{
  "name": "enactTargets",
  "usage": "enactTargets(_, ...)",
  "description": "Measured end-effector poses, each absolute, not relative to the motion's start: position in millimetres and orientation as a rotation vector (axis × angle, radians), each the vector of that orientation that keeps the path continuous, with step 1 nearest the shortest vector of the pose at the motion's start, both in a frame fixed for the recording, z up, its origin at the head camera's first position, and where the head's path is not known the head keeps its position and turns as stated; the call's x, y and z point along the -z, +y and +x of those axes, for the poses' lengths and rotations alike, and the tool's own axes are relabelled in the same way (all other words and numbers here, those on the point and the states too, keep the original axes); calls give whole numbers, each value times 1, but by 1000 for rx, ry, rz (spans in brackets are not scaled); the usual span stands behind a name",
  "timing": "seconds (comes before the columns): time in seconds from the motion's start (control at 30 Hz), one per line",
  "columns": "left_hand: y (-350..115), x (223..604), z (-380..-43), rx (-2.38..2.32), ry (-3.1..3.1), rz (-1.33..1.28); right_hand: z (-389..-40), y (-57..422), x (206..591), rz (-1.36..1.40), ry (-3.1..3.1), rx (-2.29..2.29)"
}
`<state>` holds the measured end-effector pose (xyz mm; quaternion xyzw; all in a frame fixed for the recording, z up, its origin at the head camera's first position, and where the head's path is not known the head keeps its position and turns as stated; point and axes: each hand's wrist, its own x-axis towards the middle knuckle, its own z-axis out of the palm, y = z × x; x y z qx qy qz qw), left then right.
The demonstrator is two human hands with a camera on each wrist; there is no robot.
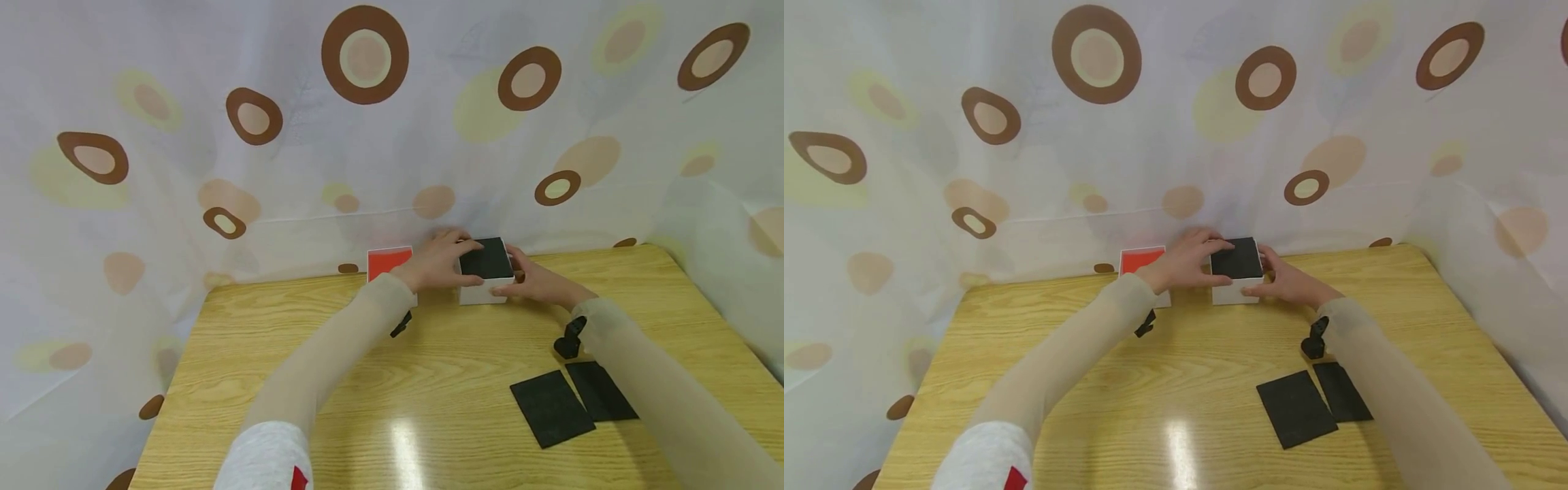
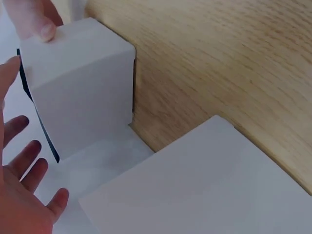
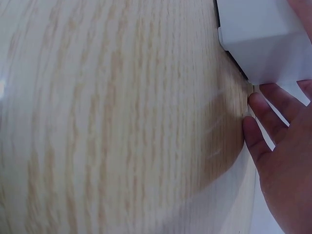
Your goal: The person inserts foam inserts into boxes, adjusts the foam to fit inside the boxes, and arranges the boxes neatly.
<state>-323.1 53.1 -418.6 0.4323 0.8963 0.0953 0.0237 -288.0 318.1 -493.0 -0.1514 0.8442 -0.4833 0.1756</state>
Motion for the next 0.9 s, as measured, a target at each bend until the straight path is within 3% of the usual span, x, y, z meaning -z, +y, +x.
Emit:
enactTargets(0.47,61,435,-305,89,2804,1399,-289,319,492,-408,2418,1319)
enactTargets(0.9,71,439,-307,46,2893,1350,-289,321,494,-453,2417,1325)
